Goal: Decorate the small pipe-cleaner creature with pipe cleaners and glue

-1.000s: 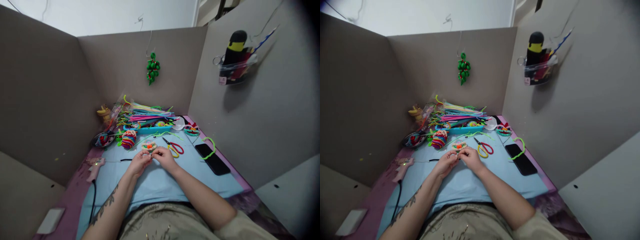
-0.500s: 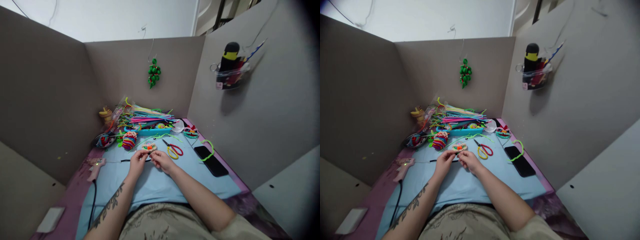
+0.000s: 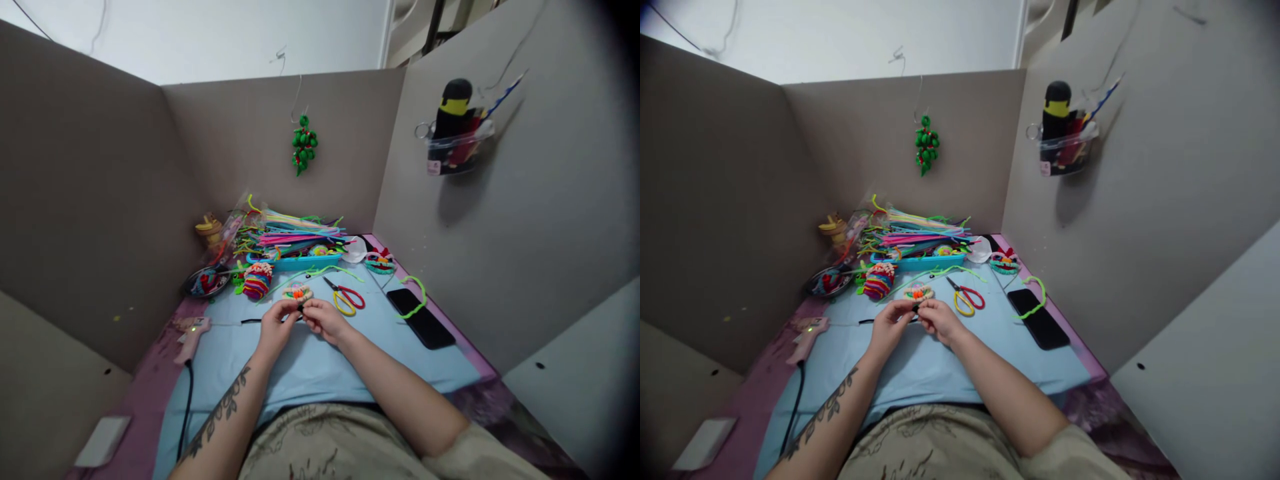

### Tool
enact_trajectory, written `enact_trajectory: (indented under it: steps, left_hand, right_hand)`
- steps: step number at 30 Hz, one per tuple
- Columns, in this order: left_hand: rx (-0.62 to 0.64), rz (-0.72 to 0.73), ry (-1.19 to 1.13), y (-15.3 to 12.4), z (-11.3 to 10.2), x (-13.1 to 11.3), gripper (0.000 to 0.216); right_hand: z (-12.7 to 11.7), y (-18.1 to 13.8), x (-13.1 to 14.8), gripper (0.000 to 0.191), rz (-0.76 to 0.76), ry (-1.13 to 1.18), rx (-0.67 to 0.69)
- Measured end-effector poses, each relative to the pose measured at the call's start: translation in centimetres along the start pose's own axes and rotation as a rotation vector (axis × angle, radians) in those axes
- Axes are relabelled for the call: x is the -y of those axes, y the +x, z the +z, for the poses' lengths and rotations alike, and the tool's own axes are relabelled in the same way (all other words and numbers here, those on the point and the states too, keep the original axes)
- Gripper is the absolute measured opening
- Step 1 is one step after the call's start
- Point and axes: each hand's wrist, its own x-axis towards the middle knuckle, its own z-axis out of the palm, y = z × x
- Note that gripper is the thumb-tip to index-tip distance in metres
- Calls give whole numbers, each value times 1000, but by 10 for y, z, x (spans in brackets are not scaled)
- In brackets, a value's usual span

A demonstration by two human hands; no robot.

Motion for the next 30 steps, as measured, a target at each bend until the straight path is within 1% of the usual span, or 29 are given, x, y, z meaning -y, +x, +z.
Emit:
enact_trajectory:
  steps: [3, 5, 8, 12, 17, 23, 30]
  left_hand:
    - [12, 35, 65, 0, -1, -5, 20]
    - [16, 34, 98, 0, -1, -8, 17]
    - [13, 43, 117, 0, -1, -8, 12]
    - [27, 59, 141, 0, -1, -5, 13]
    - [45, 90, 152, -1, -2, -7, 11]
    - [43, 45, 88, -1, -3, -10, 9]
    - [62, 50, 95, -2, -2, -5, 9]
  right_hand:
    - [1, 0, -1, 16, -99, -91, -20]
    - [2, -2, 0, 15, -144, -153, -12]
    - [1, -3, 0, 15, -189, -238, -5]
    - [-1, -3, -1, 17, -224, -317, -9]
    - [-3, -3, -2, 18, -202, -304, 24]
    - [-4, -2, -4, 19, -140, -195, 44]
    - [-7, 0, -8, 19, -121, -218, 43]
